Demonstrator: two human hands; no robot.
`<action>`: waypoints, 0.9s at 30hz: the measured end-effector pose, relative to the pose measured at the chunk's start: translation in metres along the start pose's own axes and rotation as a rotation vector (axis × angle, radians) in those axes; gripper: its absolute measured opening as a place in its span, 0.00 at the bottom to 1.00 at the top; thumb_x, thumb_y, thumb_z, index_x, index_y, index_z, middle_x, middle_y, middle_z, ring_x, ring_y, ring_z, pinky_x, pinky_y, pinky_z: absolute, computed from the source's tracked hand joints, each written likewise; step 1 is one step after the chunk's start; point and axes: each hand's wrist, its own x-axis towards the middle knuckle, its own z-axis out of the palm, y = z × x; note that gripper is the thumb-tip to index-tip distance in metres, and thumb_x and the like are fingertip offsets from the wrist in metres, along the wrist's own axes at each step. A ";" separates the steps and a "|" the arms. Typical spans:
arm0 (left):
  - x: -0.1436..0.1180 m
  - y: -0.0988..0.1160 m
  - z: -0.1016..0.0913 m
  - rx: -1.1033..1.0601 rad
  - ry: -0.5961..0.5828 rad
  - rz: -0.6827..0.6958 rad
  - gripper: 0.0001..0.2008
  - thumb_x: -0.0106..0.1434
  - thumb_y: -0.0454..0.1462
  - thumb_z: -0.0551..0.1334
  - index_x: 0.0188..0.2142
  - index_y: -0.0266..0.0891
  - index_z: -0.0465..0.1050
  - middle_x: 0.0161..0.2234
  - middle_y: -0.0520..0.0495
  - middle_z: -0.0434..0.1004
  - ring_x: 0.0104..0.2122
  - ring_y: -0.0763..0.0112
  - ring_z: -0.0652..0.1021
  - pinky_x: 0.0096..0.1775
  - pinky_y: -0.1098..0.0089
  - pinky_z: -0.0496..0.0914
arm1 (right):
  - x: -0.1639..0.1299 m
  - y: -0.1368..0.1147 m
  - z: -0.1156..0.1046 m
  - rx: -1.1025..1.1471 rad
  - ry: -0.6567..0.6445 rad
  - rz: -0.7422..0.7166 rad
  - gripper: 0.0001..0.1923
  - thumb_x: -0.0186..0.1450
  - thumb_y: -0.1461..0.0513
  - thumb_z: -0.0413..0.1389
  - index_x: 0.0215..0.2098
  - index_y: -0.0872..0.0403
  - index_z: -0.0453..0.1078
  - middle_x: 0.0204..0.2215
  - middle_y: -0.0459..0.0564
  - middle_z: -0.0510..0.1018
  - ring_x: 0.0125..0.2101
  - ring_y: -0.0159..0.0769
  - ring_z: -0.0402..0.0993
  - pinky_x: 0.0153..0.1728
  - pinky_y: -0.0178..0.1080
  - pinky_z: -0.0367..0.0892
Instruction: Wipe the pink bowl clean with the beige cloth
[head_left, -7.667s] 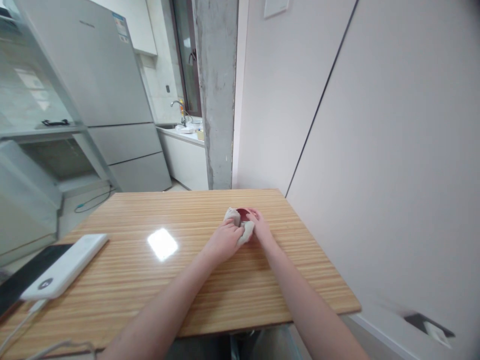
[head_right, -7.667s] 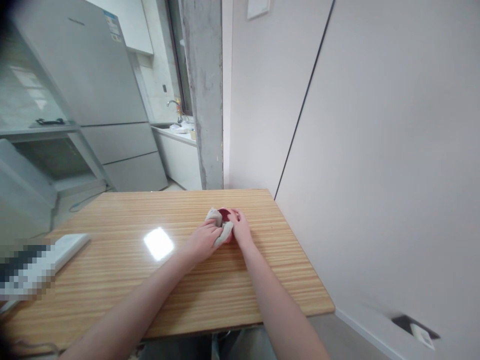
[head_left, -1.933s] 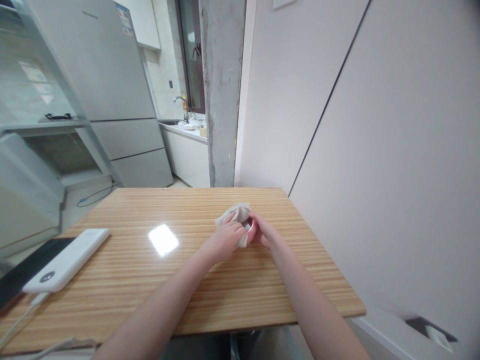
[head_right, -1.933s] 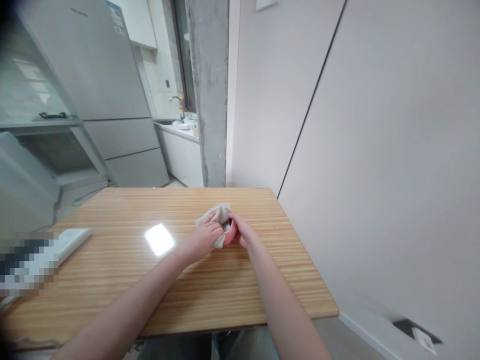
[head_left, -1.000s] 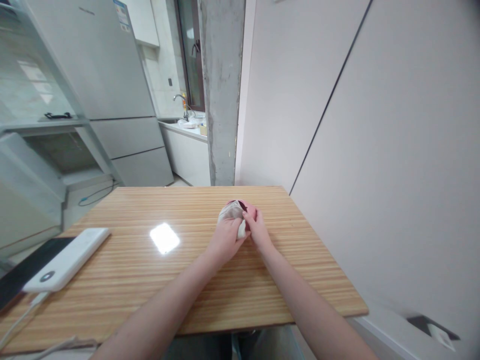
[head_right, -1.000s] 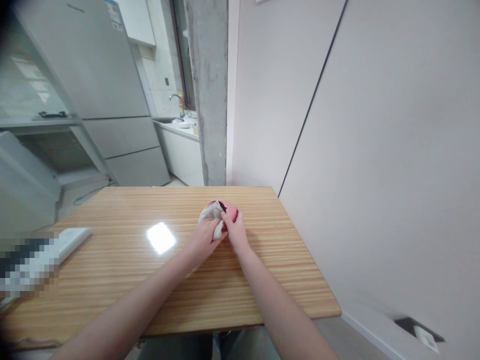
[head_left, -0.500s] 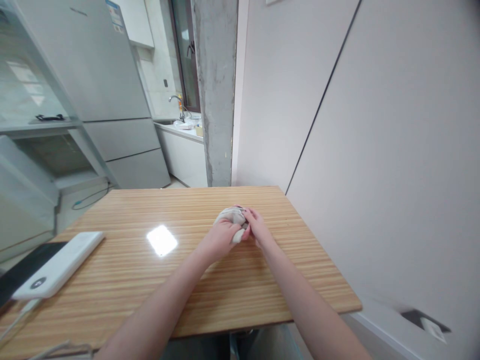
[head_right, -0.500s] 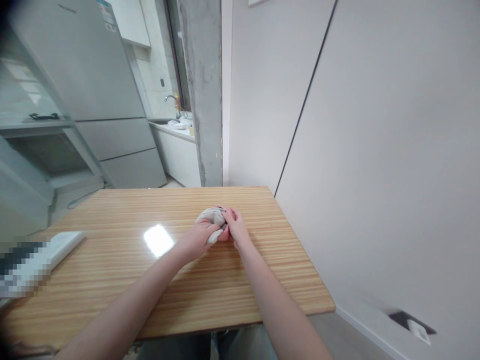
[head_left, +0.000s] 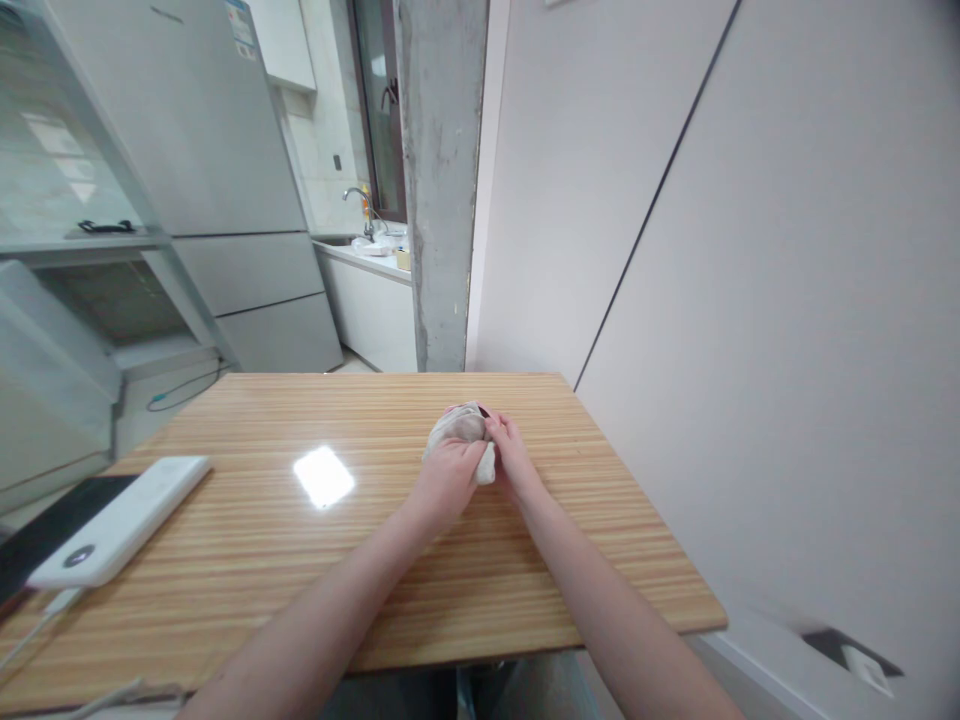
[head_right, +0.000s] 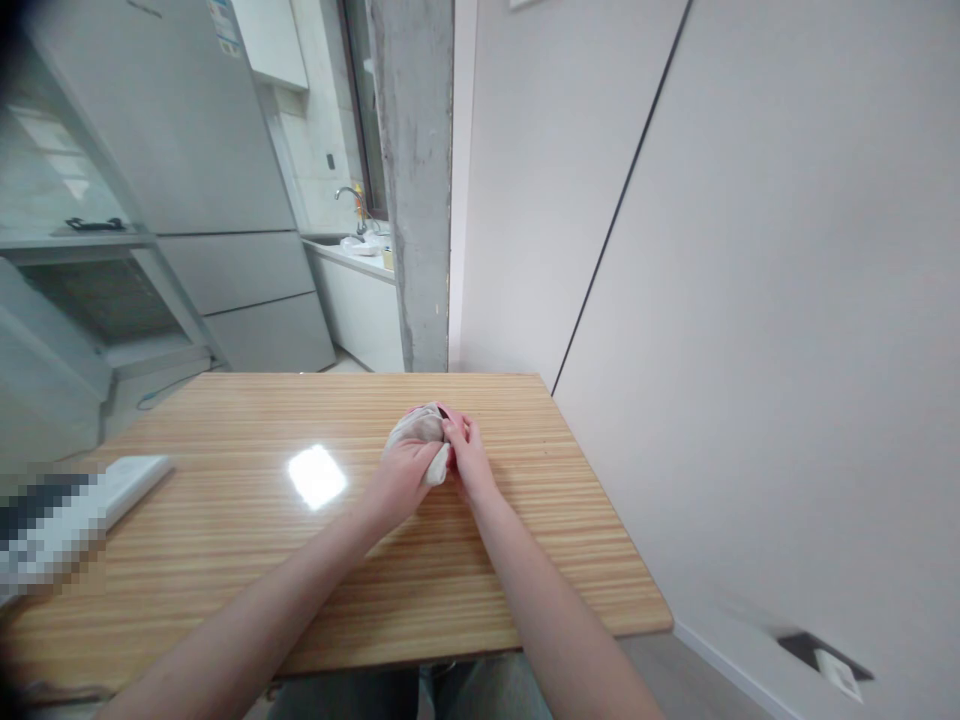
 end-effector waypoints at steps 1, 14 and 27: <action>0.000 -0.002 -0.003 0.018 -0.026 0.033 0.08 0.61 0.30 0.52 0.34 0.38 0.69 0.33 0.46 0.76 0.35 0.66 0.74 0.44 0.63 0.66 | 0.001 -0.004 0.000 0.007 -0.014 0.024 0.23 0.50 0.53 0.63 0.42 0.48 0.64 0.36 0.45 0.78 0.38 0.37 0.74 0.41 0.39 0.68; 0.000 -0.005 0.000 0.116 -0.061 0.010 0.06 0.61 0.36 0.54 0.34 0.38 0.69 0.32 0.44 0.76 0.34 0.64 0.75 0.43 0.62 0.67 | -0.002 0.004 0.004 0.002 0.029 -0.045 0.22 0.50 0.54 0.62 0.42 0.51 0.70 0.39 0.48 0.79 0.43 0.38 0.73 0.46 0.40 0.66; -0.003 -0.012 0.004 0.224 -0.114 0.223 0.07 0.60 0.31 0.54 0.30 0.37 0.71 0.29 0.45 0.77 0.33 0.64 0.75 0.41 0.63 0.68 | 0.001 -0.003 -0.004 -0.093 -0.006 0.156 0.21 0.44 0.60 0.66 0.36 0.52 0.69 0.32 0.47 0.80 0.35 0.38 0.75 0.39 0.39 0.69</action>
